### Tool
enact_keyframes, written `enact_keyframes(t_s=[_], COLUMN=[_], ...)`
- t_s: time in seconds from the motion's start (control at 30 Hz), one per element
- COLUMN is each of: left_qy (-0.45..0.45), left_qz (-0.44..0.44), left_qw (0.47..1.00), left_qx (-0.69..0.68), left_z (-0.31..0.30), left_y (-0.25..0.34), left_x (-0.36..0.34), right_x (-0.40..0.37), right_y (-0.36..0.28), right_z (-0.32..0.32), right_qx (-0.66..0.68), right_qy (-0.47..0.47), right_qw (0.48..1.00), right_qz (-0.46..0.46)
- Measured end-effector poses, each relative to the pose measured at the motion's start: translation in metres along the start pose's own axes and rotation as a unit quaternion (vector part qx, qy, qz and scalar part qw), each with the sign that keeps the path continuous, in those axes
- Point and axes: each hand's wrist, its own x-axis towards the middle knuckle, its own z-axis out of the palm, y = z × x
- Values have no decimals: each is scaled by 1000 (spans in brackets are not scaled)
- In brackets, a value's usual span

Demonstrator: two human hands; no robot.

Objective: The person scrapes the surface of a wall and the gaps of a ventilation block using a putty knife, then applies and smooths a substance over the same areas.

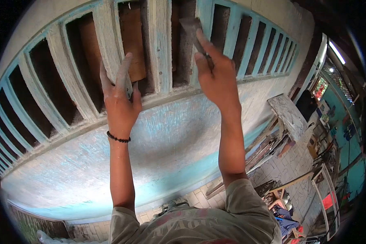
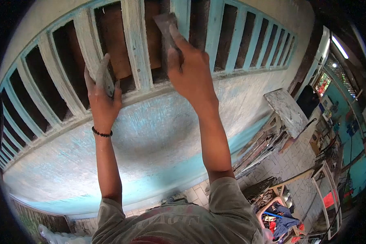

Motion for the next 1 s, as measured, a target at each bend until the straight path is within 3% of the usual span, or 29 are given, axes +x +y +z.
enact_keyframes(t_s=[0.17,0.23,0.43,0.63,0.87,0.97,1.0], left_qy=[-6,-3,7,11,3,13,20], left_qz=[45,32,0,30,69,37,33], left_qw=[999,999,1000,999,997,999,999], left_qx=[12,16,17,17,23,-6,-3], left_z=[-3,0,1,1,0,0,2], left_y=[-2,-2,-3,-6,-9,-7,-8], left_x=[5,3,0,2,4,2,1], right_x=[12,23,4,31,33,51,44], right_y=[5,7,0,4,-1,-25,-32], right_z=[1,3,-7,-11,-9,-20,-22], right_qx=[39,53,47,33,27,-5,-44], right_qy=[14,18,-30,-17,-18,-58,-47], right_qw=[999,997,998,999,999,994,998], right_qz=[-19,-45,4,-27,17,92,29])
